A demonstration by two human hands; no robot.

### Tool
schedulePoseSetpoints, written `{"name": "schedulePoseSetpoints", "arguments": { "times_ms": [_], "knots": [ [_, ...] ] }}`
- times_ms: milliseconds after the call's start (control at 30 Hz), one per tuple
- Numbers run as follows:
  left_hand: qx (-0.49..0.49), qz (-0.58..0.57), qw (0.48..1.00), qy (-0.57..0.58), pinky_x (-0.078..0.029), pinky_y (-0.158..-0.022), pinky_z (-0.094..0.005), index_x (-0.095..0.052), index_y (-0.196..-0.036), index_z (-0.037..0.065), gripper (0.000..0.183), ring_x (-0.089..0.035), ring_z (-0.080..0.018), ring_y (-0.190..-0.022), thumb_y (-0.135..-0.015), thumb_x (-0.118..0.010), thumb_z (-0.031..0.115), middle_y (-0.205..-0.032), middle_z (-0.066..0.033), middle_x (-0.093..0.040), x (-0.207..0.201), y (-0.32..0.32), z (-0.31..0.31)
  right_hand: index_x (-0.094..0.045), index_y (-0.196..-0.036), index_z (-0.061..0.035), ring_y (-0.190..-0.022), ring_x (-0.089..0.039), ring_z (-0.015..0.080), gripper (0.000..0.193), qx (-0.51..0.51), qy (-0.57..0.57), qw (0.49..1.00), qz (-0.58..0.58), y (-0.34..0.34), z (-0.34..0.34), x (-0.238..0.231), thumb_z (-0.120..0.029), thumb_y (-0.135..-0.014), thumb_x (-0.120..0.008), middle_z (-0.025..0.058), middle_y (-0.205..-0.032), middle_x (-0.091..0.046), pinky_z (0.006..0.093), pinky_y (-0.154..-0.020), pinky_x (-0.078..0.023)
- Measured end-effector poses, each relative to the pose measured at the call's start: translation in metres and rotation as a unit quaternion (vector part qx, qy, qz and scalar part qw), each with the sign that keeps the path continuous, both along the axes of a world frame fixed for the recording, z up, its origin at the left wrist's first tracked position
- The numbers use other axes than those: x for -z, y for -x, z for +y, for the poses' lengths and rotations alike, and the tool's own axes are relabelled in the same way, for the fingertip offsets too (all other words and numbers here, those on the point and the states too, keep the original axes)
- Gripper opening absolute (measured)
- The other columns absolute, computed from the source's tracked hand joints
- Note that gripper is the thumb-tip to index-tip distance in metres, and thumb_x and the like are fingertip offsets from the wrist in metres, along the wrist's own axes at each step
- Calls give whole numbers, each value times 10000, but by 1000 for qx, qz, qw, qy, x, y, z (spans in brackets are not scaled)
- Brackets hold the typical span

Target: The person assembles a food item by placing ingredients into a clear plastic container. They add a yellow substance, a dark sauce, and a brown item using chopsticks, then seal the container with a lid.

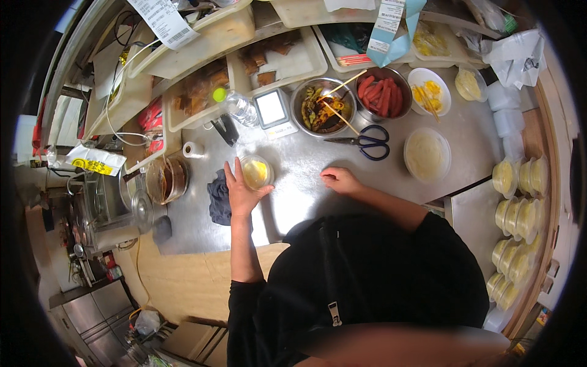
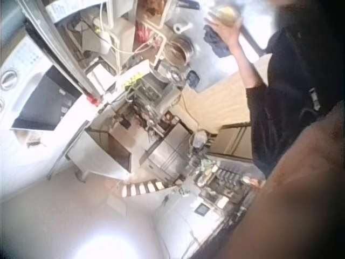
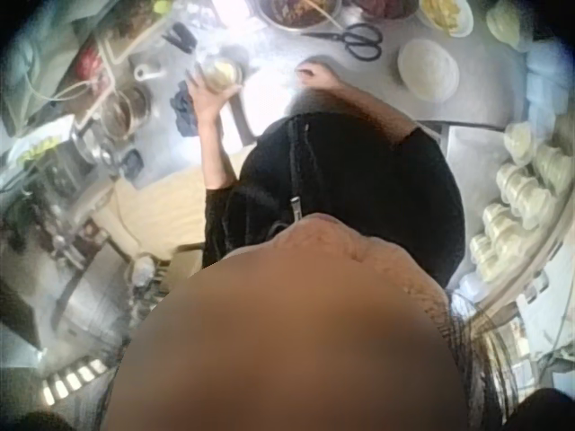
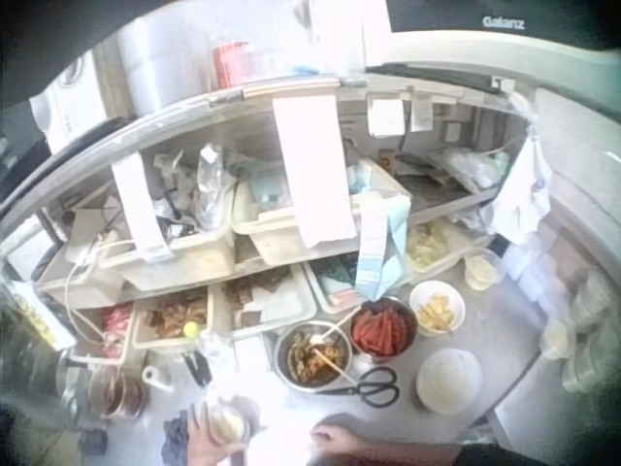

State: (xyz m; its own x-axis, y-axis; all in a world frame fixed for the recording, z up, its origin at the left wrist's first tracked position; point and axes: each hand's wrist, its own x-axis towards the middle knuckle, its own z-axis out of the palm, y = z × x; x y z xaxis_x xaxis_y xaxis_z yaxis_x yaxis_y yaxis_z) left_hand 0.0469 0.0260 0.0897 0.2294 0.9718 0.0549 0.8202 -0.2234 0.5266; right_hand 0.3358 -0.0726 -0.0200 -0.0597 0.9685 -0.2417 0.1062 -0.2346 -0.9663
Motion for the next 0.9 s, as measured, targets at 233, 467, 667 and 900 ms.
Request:
{"name": "schedulePoseSetpoints", "arguments": {
  "times_ms": [233, 467, 667, 900],
  "knots": [
    [-59, 26, 994, -90, -304, -1092, -501, -321, -1448, 39, 1149, -266, -463, -1364, -554, -862, 516, -1500, -289, -210, -6, 3, -40, -651, -1031, -10, -728, -622, 124, 190, -13, 30, 999, -27, -30, -22, -7, -153, -922, -591, 47, -825, -656, 273, -673, -504],
    [-67, 33, 979, -191, -217, -1101, -585, -414, -1359, -4, 881, -301, -444, -1346, -701, -802, 435, -1416, -279, -349, -8, 0, -94, -653, -995, -10, -803, -626, 167, 145, -40, -86, 993, -70, -38, 4, -98, -122, -914, -611, 71, -868, -659, 297, -725, -498],
    [-106, 6, 966, -236, -242, -1095, -573, -481, -1255, -16, 669, -383, -423, -1272, -727, -783, 262, -1330, -249, -430, -27, 11, -88, -657, -1037, 12, -894, -642, 280, 174, -9, -399, 897, -188, -66, 78, -286, -66, -889, -608, 151, -1008, -656, 343, -788, -512],
    [-108, -12, 964, -243, -318, -1062, -533, -577, -1127, 11, 478, -446, -400, -1216, -717, -763, 172, -1268, -219, -486, -21, 21, -107, -676, -1019, -24, -869, -638, 302, 177, 161, -674, 661, -289, -89, 207, -512, -118, -911, -572, 142, -945, -654, 357, -769, -503]
  ]
}}
